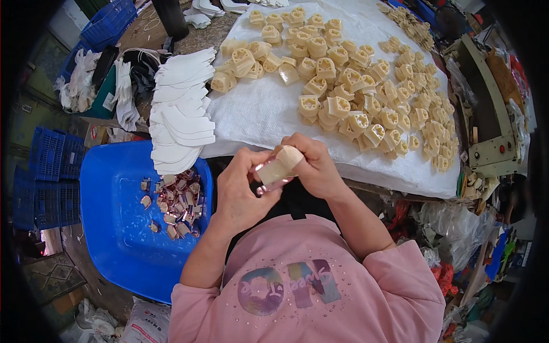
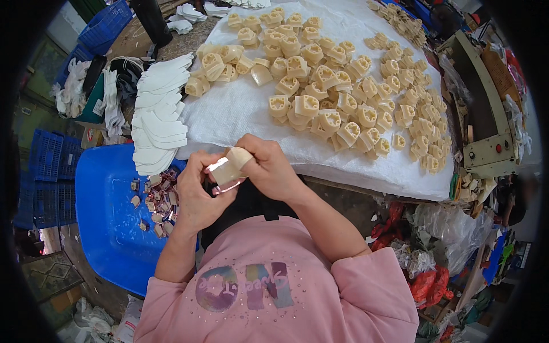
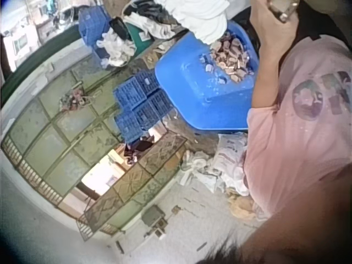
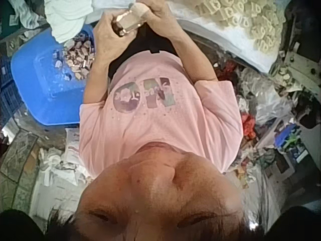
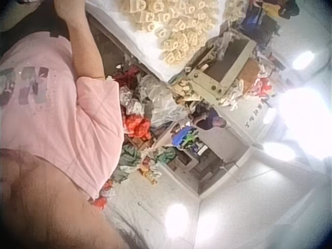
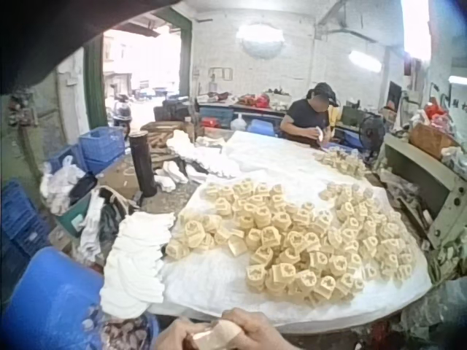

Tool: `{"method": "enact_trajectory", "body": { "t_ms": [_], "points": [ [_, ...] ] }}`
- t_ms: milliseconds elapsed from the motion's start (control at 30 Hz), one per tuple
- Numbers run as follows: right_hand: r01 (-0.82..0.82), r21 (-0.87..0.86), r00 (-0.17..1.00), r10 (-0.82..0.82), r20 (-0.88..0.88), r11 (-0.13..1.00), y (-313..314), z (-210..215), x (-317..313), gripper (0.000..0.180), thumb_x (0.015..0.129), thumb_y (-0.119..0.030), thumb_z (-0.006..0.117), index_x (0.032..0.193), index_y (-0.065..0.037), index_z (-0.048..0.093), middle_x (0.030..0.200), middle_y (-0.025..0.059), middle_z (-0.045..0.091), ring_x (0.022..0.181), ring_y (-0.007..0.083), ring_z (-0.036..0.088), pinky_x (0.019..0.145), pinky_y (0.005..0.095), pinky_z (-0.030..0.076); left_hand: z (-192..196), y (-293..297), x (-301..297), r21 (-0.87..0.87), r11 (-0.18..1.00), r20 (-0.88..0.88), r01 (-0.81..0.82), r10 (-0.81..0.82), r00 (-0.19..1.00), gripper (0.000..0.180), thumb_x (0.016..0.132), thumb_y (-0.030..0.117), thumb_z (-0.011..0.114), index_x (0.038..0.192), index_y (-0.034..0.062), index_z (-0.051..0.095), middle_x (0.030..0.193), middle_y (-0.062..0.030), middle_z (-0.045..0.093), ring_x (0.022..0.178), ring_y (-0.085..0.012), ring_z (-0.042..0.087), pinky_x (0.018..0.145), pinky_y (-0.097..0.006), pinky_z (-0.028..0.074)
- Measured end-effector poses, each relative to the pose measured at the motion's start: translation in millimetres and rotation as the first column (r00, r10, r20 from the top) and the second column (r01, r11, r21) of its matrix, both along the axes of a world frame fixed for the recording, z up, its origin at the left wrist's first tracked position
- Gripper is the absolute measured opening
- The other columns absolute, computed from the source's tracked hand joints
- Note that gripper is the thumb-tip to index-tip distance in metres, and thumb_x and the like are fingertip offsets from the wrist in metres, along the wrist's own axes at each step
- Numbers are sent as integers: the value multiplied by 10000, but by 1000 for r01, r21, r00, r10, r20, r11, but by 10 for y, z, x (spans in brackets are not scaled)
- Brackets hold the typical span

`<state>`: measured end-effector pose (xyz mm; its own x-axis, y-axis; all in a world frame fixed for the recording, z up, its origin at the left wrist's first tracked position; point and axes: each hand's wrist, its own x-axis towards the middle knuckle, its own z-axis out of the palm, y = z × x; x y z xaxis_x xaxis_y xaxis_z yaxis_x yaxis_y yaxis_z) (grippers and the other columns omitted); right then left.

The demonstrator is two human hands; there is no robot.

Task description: The recorder is inspecting and separating rubber shoe sole components at a workstation.

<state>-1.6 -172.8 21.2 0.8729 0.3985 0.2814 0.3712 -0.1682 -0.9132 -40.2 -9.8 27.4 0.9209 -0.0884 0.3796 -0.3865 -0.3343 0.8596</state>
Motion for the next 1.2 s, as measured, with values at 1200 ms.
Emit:
{"method": "enact_trajectory", "body": {
  "t_ms": [1200],
  "points": [
    [73,168,974,-34,-222,983,349,-30,-186,257,924,-147,457,1101,10,556,1008,86,588,929,131,541,810,265,438,-218,-114,-54,59,912,301,-406,372,878,478,609,83,801,916,19,440,736,-95,557,608,-173,584,525,-287,455]
  ]
}}
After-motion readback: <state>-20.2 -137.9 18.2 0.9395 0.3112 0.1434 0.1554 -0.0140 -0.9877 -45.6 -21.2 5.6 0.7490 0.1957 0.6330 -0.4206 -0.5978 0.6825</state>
